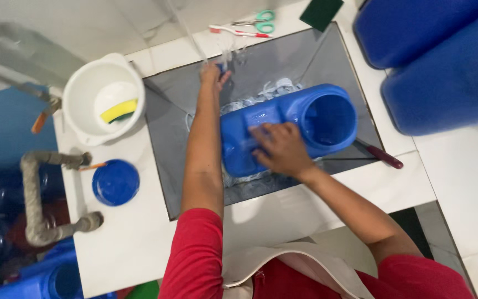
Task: The person washes blue plastic containers by scrubbing the exterior with a sponge, rinsing them under running water at a sink, and using scissors to remove plastic seals from the openings.
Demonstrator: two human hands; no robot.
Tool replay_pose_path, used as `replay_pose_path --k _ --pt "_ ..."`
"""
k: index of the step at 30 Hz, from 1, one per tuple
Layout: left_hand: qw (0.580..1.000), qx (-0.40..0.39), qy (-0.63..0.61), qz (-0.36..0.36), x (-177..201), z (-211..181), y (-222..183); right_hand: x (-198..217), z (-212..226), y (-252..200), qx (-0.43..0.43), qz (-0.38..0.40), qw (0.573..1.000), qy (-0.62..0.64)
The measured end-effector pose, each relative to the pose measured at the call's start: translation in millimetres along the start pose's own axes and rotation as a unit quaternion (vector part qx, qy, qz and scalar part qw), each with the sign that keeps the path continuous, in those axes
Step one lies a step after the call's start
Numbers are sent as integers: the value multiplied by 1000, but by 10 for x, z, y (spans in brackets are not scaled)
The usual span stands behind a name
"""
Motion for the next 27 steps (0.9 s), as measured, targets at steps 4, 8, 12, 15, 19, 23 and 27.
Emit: replay_pose_path --k 4,8,12,15,19,23,27 --pt "1000 13 9 7 81 -8 186 -128 389 -74 50 -23 997 -53" --pt "998 34 25 49 124 -194 272 -272 574 -77 65 -44 996 -50" --pt "994 -18 5 109 60 -518 97 -381 659 0 60 -47 996 -50" --pt "984 -11 122 131 171 -580 -237 -418 721 -5 57 -65 993 -75" --pt "823 -64 530 195 573 -736 -902 -371 605 62 35 -79 995 -56" --pt "805 -135 516 259 1078 -1079 -1823 -267 395 109 17 -67 997 -38" --pt "877 -79 395 263 1233 -1220 -2680 -203 374 167 15 -84 995 -43"
Point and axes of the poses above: each hand's wrist, its own y-axis towards the middle knuckle, its own x-axis out of the back of the hand, z = x × y, the point moved 6 cm from there along y, towards the middle knuckle, and after that the axes turned 9 degrees about -x, right-handed, at the moved point
